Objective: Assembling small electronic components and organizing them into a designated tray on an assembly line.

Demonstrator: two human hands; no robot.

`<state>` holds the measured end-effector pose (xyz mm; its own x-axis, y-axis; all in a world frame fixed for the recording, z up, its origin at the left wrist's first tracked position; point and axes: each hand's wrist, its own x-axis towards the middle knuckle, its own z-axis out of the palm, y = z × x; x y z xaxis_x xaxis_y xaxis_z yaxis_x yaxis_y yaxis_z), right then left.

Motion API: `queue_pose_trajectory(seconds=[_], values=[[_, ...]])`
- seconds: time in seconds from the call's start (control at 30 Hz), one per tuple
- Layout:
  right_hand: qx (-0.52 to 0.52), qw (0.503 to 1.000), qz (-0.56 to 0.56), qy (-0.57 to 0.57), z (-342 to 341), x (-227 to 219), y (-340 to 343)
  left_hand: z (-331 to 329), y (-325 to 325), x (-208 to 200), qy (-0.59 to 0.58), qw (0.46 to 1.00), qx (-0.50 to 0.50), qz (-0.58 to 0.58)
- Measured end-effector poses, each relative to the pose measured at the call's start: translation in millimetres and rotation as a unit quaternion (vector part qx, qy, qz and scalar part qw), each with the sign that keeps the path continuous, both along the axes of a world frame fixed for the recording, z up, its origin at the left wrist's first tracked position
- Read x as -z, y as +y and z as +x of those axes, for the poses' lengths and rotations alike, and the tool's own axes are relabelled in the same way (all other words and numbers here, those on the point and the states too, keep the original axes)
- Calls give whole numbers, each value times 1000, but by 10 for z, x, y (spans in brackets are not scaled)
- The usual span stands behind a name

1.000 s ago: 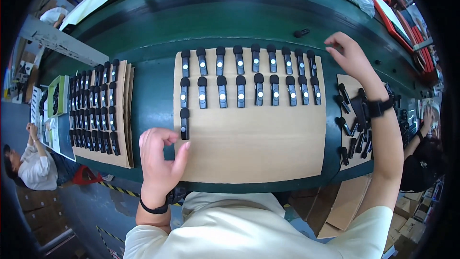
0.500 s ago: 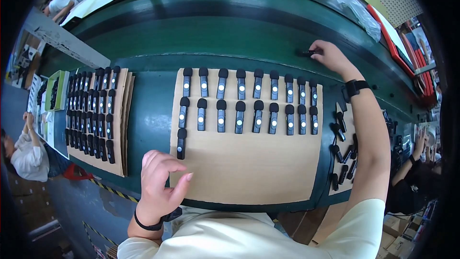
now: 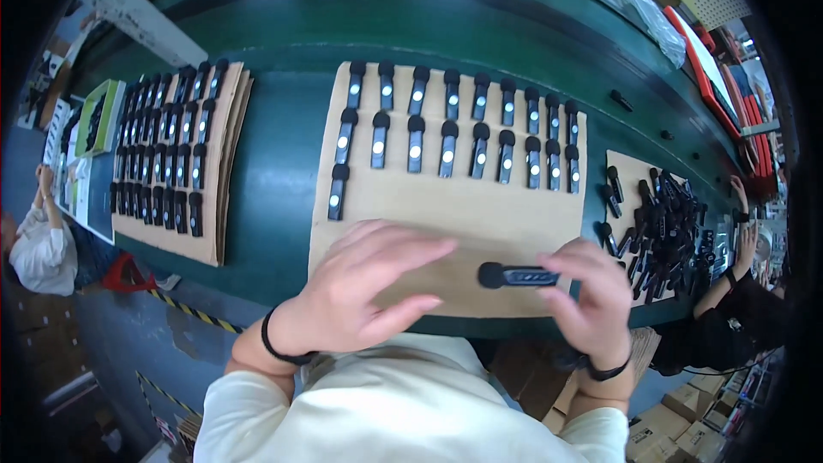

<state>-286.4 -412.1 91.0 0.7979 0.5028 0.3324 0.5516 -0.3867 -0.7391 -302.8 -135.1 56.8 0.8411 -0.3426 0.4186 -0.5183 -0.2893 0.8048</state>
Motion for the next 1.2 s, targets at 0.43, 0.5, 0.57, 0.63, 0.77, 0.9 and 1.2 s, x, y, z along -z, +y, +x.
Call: queue_pose_trajectory(seconds=[0.43,0.5,0.57,0.63,0.77,0.9,1.2], values=[[31,988,134,66,-427,425,530,-195,-31,173,16,997,30,-70],[21,989,133,57,-420,428,547,-197,-14,188,11,997,28,-72],[16,990,133,53,-404,434,567,-189,2,200,-1,997,32,-76],[13,990,137,26,-378,448,591,-180,19,211,-4,996,34,-76],[18,990,138,17,-372,442,617,-166,30,229,-9,996,40,-79],[20,989,143,11,-364,471,613,-167,8,197,16,996,35,-82],[5,975,214,62,-348,554,614,-144,-31,266,-2,996,46,-72]])
